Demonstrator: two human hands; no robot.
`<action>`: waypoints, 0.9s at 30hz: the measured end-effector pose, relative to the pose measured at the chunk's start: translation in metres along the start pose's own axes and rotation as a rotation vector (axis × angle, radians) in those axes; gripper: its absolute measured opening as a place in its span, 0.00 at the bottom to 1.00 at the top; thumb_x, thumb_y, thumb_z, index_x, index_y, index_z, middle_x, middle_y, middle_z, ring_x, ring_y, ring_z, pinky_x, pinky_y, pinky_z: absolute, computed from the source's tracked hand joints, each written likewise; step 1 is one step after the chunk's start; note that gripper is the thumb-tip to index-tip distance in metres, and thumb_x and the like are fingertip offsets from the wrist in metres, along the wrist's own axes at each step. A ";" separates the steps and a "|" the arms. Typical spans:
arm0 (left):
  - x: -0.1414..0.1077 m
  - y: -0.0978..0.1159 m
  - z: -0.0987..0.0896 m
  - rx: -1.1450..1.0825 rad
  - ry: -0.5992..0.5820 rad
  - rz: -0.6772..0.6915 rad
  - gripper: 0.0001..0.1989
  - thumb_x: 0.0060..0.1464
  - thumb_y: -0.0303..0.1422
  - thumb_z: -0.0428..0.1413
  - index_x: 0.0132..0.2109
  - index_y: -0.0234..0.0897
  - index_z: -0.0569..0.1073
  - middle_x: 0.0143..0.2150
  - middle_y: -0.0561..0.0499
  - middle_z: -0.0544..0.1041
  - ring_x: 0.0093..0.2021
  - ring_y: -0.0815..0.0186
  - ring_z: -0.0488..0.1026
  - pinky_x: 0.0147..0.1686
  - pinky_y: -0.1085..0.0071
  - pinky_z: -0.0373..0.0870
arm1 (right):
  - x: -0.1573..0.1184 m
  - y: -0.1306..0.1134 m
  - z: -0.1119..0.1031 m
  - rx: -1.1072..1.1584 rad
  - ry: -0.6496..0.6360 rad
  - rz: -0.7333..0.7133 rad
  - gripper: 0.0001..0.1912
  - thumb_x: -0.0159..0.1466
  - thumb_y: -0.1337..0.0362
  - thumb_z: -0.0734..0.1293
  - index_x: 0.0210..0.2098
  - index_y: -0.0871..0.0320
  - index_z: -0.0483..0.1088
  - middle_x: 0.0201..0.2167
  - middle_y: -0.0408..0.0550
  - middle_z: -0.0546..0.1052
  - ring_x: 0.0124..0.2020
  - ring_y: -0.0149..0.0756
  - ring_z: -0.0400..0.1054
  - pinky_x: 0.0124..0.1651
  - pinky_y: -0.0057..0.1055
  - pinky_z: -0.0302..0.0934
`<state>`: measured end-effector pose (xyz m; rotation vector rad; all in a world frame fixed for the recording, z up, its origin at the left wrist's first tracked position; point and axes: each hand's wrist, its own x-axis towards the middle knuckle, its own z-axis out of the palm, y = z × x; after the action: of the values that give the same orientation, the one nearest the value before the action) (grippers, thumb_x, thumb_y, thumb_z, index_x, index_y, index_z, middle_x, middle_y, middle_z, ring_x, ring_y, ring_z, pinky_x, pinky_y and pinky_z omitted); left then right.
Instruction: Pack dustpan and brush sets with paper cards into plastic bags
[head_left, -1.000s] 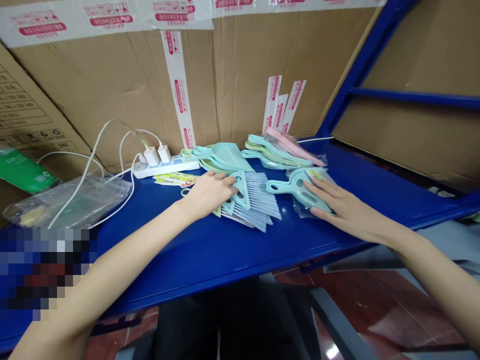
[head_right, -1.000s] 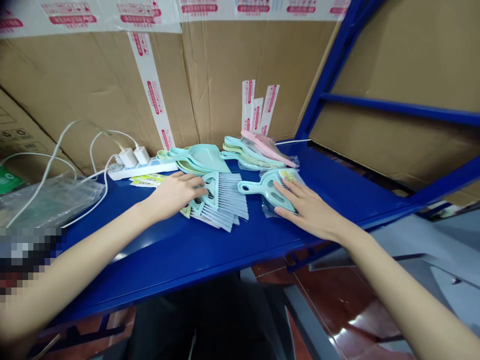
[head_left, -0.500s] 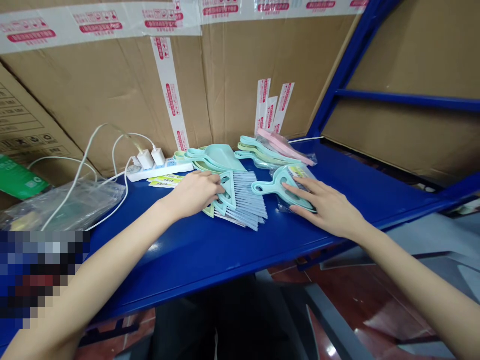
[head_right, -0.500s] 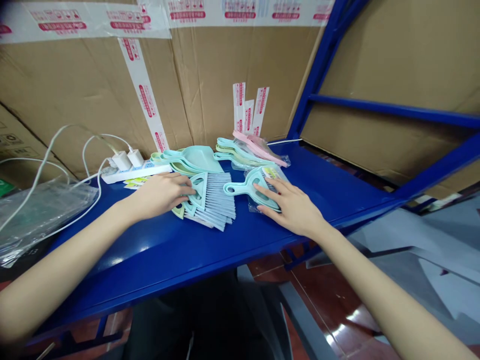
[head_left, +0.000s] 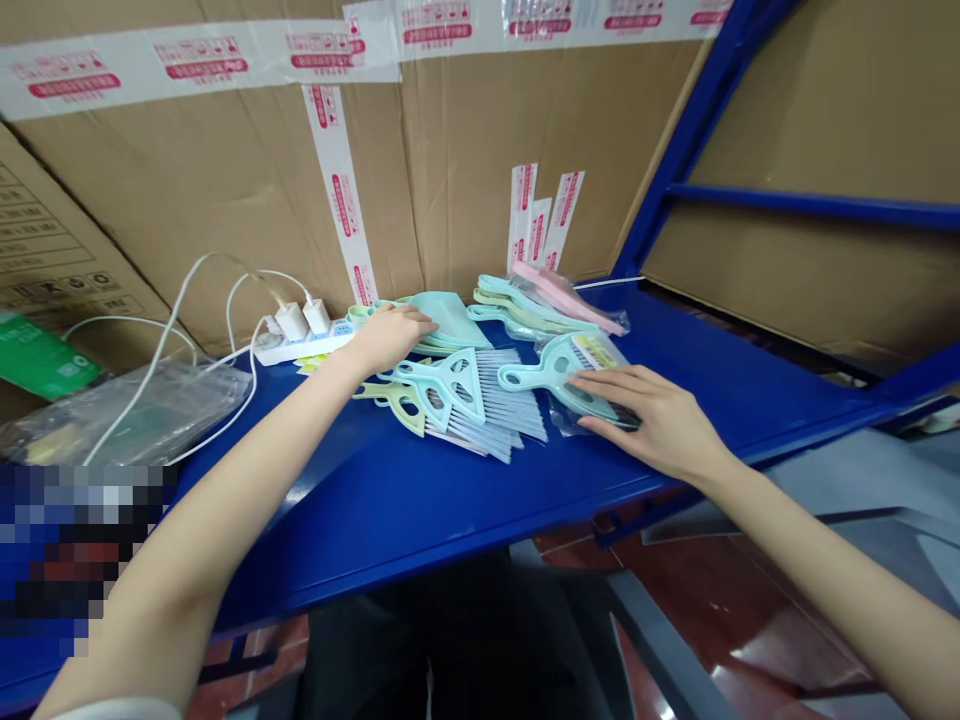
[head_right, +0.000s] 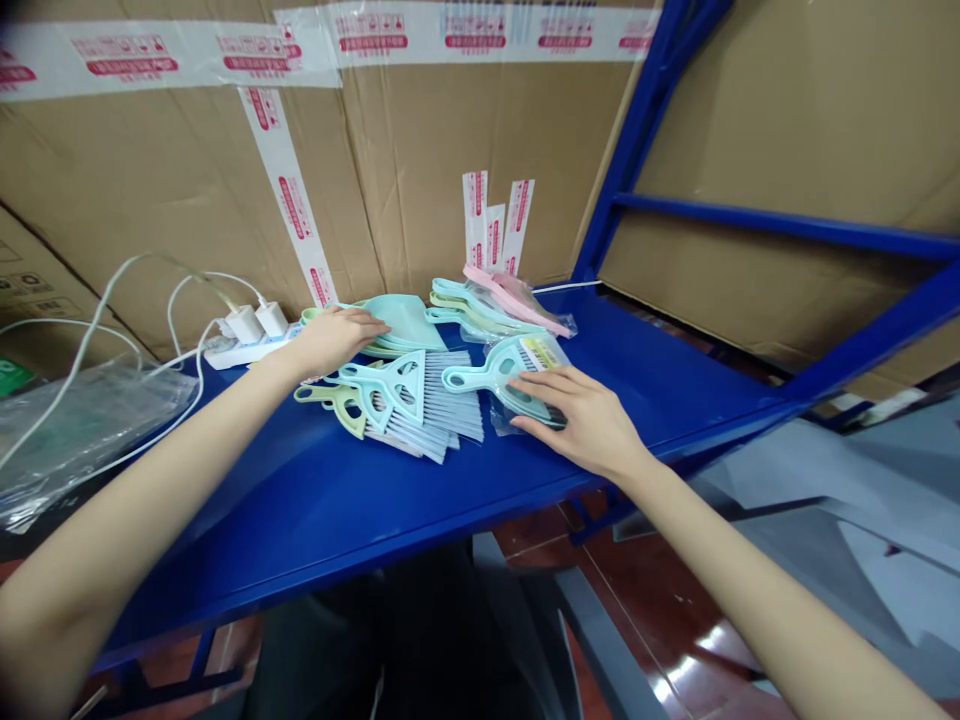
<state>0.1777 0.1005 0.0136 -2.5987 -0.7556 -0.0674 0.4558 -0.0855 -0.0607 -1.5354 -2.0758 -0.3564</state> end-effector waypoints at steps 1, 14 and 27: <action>0.003 -0.001 0.001 0.005 -0.011 0.006 0.16 0.63 0.27 0.46 0.50 0.38 0.76 0.51 0.44 0.79 0.53 0.59 0.73 0.45 0.63 0.67 | 0.000 0.000 0.000 0.003 0.004 -0.003 0.24 0.67 0.48 0.58 0.51 0.53 0.75 0.48 0.51 0.80 0.50 0.50 0.72 0.52 0.52 0.67; -0.008 0.002 -0.015 0.123 0.100 -0.004 0.09 0.61 0.28 0.49 0.39 0.35 0.75 0.36 0.45 0.78 0.39 0.59 0.76 0.36 0.65 0.66 | 0.003 -0.003 -0.001 -0.090 -0.013 -0.070 0.21 0.67 0.51 0.58 0.51 0.51 0.75 0.48 0.51 0.79 0.50 0.50 0.72 0.52 0.51 0.67; -0.131 -0.001 -0.022 0.199 0.322 0.081 0.18 0.65 0.27 0.40 0.38 0.37 0.74 0.33 0.46 0.78 0.34 0.62 0.75 0.30 0.68 0.69 | 0.022 -0.029 0.013 -0.120 -0.077 -0.248 0.23 0.70 0.54 0.56 0.57 0.56 0.70 0.52 0.58 0.76 0.50 0.49 0.71 0.49 0.50 0.67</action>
<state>0.0676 0.0268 0.0131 -2.3473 -0.5125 -0.3578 0.4208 -0.0706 -0.0560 -1.3783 -2.3503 -0.5285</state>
